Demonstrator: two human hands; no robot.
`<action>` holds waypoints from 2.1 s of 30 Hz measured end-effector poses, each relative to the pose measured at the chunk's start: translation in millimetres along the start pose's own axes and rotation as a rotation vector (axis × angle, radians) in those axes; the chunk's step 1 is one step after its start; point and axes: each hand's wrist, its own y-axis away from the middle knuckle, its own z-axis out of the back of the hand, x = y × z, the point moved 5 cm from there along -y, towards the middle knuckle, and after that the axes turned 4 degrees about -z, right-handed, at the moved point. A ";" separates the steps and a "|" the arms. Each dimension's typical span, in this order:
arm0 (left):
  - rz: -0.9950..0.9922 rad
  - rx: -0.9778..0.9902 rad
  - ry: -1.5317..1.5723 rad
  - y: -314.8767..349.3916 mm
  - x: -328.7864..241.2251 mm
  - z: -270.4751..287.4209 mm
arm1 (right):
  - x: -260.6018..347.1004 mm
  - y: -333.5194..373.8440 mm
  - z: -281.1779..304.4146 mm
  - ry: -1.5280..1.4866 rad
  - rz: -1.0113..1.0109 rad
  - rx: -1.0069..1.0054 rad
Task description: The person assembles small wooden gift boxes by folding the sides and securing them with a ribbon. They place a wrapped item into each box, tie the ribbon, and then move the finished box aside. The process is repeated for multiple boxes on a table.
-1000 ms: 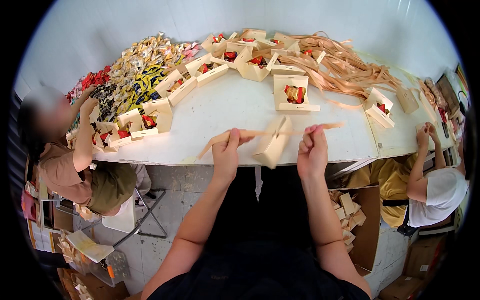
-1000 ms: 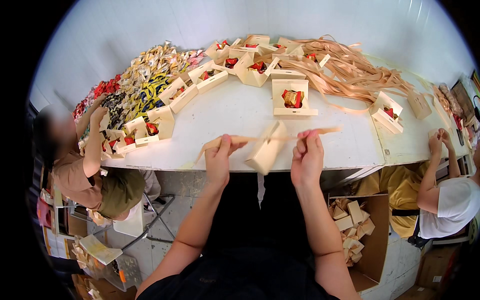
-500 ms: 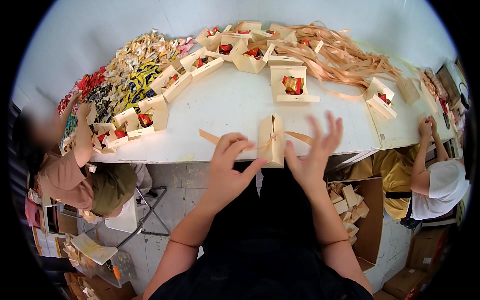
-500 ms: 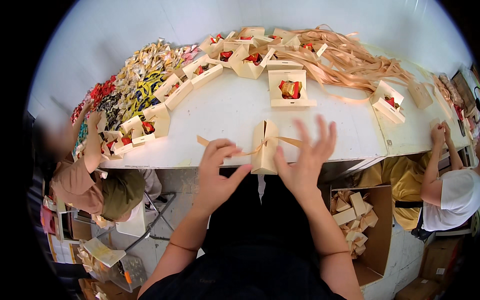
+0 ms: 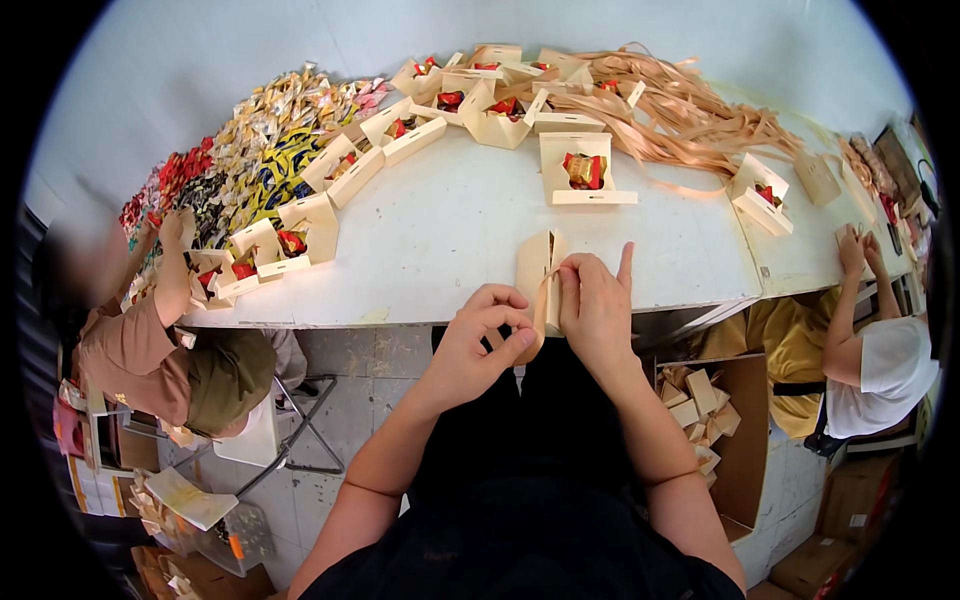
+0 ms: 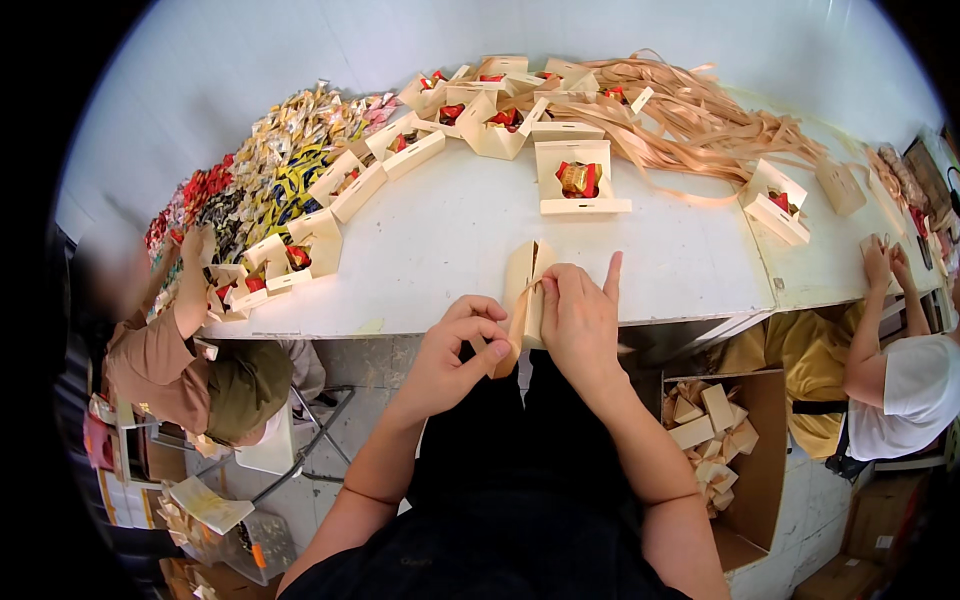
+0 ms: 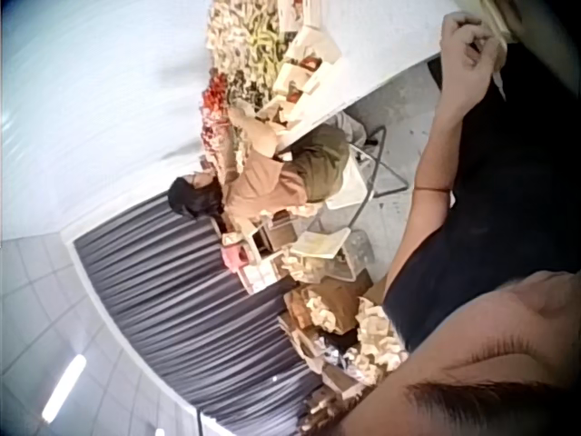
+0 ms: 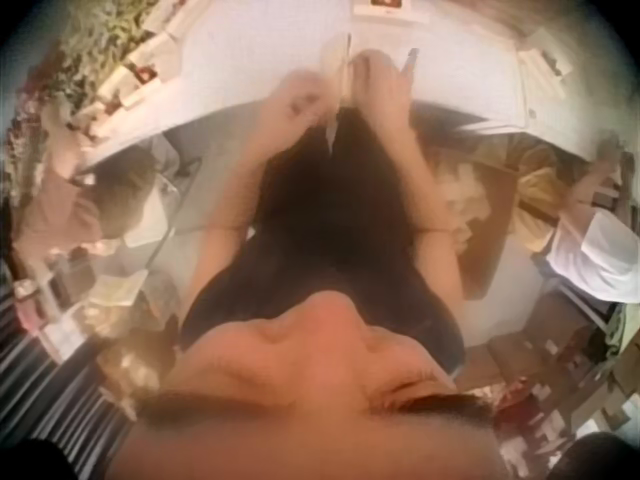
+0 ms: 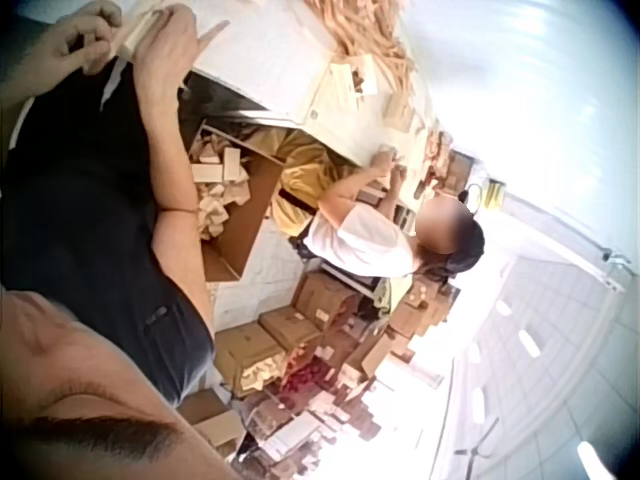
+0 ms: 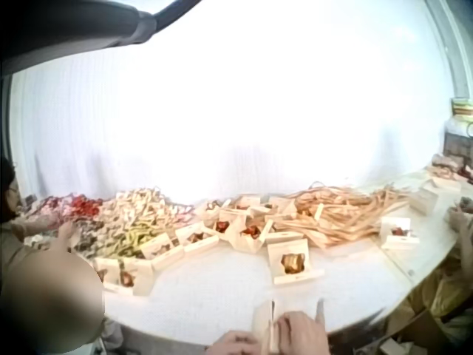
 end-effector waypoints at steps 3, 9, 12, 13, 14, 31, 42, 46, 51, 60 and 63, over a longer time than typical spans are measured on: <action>-0.063 -0.115 0.088 -8.0 6.4 5.7 | 1.1 -2.3 -0.5 -0.014 0.017 0.045; 0.047 -0.238 0.281 -38.3 31.3 -2.6 | 5.6 0.5 -13.0 -0.095 -0.020 0.197; 0.002 -0.320 0.164 -43.0 29.5 -6.5 | 7.3 -4.4 -7.9 -0.177 -0.057 0.293; -0.029 -0.323 0.106 -43.5 22.3 -7.5 | 6.6 -9.4 -2.6 -0.229 -0.102 0.338; -0.059 -0.326 0.048 -43.5 15.0 -7.7 | 3.1 -13.9 0.1 -0.281 -0.147 0.382; -0.284 -0.190 -0.462 -35.6 -21.6 -19.9 | 9.5 -82.6 44.5 -0.076 -0.221 0.839; 0.063 -0.332 0.020 -37.7 2.0 -19.4 | 48.3 -39.1 66.1 -0.328 -0.257 0.489; 0.151 -0.263 0.487 -44.1 30.0 -11.7 | 24.5 -11.2 51.4 -0.366 -0.292 0.339; 0.194 -0.207 0.633 -43.3 23.6 -14.7 | -5.7 -13.8 31.0 -0.474 -0.332 0.447; -0.113 -0.325 -0.046 -32.8 6.0 -15.3 | 0.9 -3.3 15.0 -0.550 -0.132 0.284; -0.022 -0.435 -0.098 -26.6 5.7 -8.8 | -4.3 6.8 -0.2 -0.631 -0.301 0.309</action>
